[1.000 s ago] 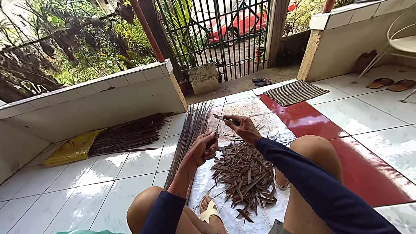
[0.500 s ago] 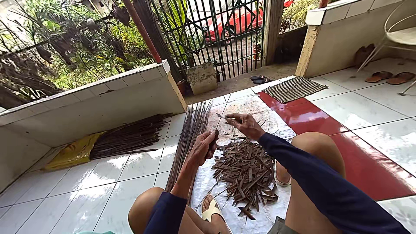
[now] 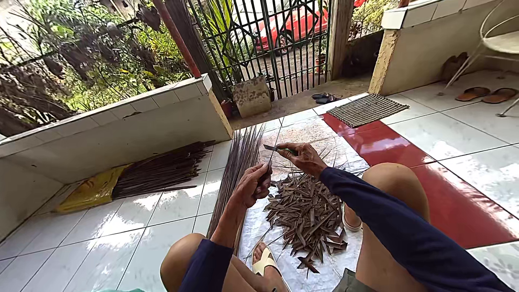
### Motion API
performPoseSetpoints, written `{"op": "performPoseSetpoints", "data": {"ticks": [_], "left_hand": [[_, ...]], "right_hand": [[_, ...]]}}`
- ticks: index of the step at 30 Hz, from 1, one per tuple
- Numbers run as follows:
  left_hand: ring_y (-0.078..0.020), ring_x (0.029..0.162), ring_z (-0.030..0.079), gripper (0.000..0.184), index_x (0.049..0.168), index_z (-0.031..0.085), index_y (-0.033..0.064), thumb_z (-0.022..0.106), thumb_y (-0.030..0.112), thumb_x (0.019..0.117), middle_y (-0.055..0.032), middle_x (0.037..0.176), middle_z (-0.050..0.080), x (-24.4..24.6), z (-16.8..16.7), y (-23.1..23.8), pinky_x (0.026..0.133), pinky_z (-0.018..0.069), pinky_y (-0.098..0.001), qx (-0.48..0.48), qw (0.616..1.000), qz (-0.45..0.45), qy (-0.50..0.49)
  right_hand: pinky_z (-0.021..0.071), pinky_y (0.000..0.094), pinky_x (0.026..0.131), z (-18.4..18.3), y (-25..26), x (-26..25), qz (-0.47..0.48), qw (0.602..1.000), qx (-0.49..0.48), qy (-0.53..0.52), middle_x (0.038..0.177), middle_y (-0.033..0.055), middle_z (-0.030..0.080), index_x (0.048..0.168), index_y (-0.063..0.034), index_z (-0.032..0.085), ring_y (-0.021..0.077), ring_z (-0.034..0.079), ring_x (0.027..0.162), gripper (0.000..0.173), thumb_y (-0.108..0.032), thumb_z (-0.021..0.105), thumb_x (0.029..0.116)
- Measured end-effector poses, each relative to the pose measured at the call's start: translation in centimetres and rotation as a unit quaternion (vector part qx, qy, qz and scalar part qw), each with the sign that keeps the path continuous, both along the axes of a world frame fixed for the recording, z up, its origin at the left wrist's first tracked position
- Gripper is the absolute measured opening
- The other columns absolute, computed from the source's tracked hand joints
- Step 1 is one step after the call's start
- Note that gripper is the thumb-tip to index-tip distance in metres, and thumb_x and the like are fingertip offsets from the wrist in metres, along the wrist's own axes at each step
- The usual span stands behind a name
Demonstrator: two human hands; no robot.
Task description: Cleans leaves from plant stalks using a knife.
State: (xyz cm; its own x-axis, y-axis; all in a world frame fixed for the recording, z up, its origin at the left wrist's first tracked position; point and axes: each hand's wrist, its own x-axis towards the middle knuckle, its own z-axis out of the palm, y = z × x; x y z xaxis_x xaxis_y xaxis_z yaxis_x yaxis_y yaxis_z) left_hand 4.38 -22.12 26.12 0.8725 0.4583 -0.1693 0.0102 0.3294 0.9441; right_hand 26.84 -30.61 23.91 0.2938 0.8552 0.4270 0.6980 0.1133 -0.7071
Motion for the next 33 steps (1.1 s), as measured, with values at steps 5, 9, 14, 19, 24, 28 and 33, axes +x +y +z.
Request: {"op": "performPoseSetpoints", "data": {"ticks": [5, 9, 14, 19, 24, 28, 33], "left_hand": [[-0.0053, 0.039, 0.035, 0.033, 0.101, 0.058, 0.0058, 0.037, 0.028, 0.1131, 0.0015, 0.060, 0.043, -0.4, -0.1, 0.1, 0.034, 0.0295, -0.0184, 0.007, 0.999, -0.042, 0.010], [-0.0067, 0.039, 0.036, 0.032, 0.105, 0.060, 0.0040, 0.041, 0.028, 0.1124, -0.0004, 0.059, 0.045, -0.2, -0.1, -0.3, 0.035, 0.0311, -0.0199, 0.056, 0.997, -0.034, 0.039], [-0.0091, 0.040, 0.045, 0.031, 0.108, 0.062, 0.0000, 0.044, 0.025, 0.1121, -0.0043, 0.061, 0.053, 0.2, -0.3, -0.2, 0.036, 0.0390, -0.0214, 0.117, 0.991, 0.042, 0.042], [-0.0096, 0.041, 0.048, 0.030, 0.109, 0.063, 0.0004, 0.046, 0.025, 0.1115, -0.0049, 0.062, 0.055, 0.3, -0.3, 0.0, 0.036, 0.0399, -0.0215, 0.150, 0.986, 0.048, 0.048], [-0.0097, 0.040, 0.046, 0.031, 0.108, 0.064, 0.0014, 0.046, 0.026, 0.1113, -0.0047, 0.061, 0.055, 0.0, -0.4, 0.0, 0.036, 0.0381, -0.0219, 0.187, 0.980, 0.041, 0.053], [-0.0086, 0.038, 0.042, 0.031, 0.108, 0.065, 0.0017, 0.046, 0.026, 0.1114, -0.0036, 0.058, 0.050, -0.3, -0.3, -0.1, 0.034, 0.0364, -0.0215, 0.146, 0.988, 0.023, 0.048], [-0.0082, 0.038, 0.041, 0.031, 0.107, 0.065, 0.0018, 0.045, 0.026, 0.1113, -0.0030, 0.057, 0.049, -0.5, 0.1, -0.3, 0.034, 0.0371, -0.0217, 0.105, 0.994, 0.022, 0.025]], "right_hand": [[0.0522, 0.0495, 0.072, 0.5, 0.5, 2.4, -0.092, 0.994, 0.022, 0.056, 0.090, 0.0025, 0.072, 0.129, -0.0314, 0.072, 0.0194, 0.064, 0.073, 0.035, -0.048, 0.053, 0.1052], [0.0523, 0.0499, 0.071, 1.3, 0.4, 4.2, -0.168, 0.979, 0.031, 0.108, 0.089, 0.0050, 0.072, 0.129, -0.0260, 0.072, 0.0219, 0.064, 0.072, 0.036, -0.046, 0.053, 0.1059], [0.0486, 0.0517, 0.065, 1.2, -0.2, 4.7, -0.231, 0.961, 0.059, 0.139, 0.077, 0.0071, 0.064, 0.128, -0.0233, 0.070, 0.0251, 0.059, 0.066, 0.039, -0.048, 0.047, 0.1078], [0.0515, 0.0478, 0.063, 0.8, -0.3, 3.1, -0.137, 0.987, 0.016, 0.081, 0.078, 0.0033, 0.066, 0.129, -0.0278, 0.071, 0.0201, 0.059, 0.063, 0.035, -0.047, 0.053, 0.1056], [0.0505, 0.0486, 0.065, 0.9, -0.2, 3.4, -0.163, 0.983, -0.010, 0.088, 0.080, 0.0038, 0.068, 0.128, -0.0286, 0.072, 0.0211, 0.060, 0.066, 0.034, -0.046, 0.053, 0.1060], [0.0514, 0.0504, 0.067, 0.9, 0.2, 4.1, -0.226, 0.967, 0.012, 0.113, 0.083, 0.0044, 0.069, 0.127, -0.0278, 0.072, 0.0224, 0.062, 0.069, 0.036, -0.048, 0.052, 0.1059], [0.0510, 0.0536, 0.069, 1.3, -0.1, 5.4, -0.285, 0.946, 0.057, 0.145, 0.084, 0.0082, 0.068, 0.129, -0.0250, 0.070, 0.0271, 0.063, 0.072, 0.039, -0.048, 0.048, 0.1077]]}}
